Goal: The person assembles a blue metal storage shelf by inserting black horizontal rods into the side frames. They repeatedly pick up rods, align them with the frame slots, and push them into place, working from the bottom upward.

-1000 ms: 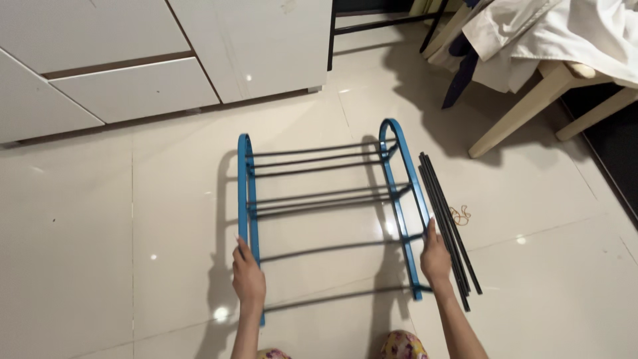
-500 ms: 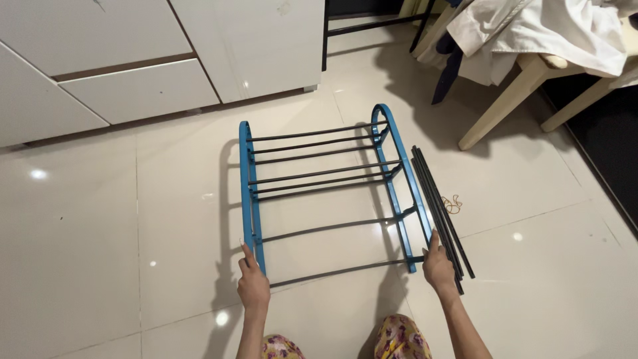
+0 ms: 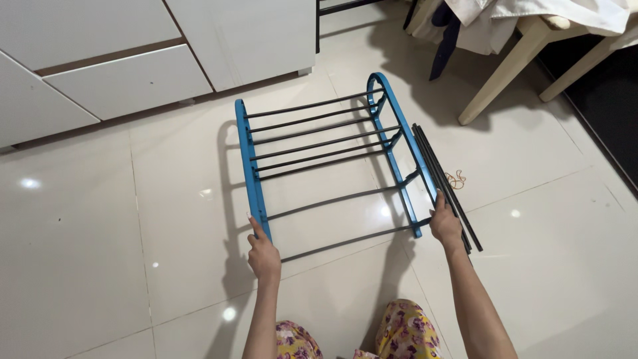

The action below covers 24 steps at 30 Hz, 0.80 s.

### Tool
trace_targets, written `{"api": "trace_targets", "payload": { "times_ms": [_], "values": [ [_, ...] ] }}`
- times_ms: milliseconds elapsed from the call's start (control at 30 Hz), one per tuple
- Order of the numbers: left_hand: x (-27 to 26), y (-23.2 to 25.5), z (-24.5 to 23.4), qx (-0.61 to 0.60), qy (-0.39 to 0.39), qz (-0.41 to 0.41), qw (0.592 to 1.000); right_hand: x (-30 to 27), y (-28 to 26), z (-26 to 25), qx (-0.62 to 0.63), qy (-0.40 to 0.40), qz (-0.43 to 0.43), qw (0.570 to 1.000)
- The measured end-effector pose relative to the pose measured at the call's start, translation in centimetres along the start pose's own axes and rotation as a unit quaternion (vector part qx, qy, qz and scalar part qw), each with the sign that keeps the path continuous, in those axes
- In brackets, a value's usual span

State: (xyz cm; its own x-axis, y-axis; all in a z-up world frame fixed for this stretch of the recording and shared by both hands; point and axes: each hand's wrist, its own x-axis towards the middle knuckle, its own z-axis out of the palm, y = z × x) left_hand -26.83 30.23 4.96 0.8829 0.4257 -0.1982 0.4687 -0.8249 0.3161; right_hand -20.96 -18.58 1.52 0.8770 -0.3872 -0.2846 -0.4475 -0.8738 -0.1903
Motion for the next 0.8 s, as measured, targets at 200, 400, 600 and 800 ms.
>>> {"api": "trace_targets", "payload": {
  "times_ms": [200,400,600,800],
  "values": [
    [1.1,0.8,0.6,0.014,0.024,-0.008,1.0,2.0,-0.7,0.0,0.001,0.011,-0.006,1.0],
    [1.9,1.1,1.5,0.084,0.087,0.009,0.993,3.2,-0.3,1.2,-0.005,0.031,-0.052,0.998],
    [-0.1,8.4,3.2,0.116,0.096,0.113,0.982,3.2,0.1,1.4,0.053,0.024,-0.106,0.993],
    [-5.4,24.9,7.8,-0.015,0.009,0.313,0.95,3.1,3.7,1.6,0.336,-0.078,-0.106,0.933]
  ]
}}
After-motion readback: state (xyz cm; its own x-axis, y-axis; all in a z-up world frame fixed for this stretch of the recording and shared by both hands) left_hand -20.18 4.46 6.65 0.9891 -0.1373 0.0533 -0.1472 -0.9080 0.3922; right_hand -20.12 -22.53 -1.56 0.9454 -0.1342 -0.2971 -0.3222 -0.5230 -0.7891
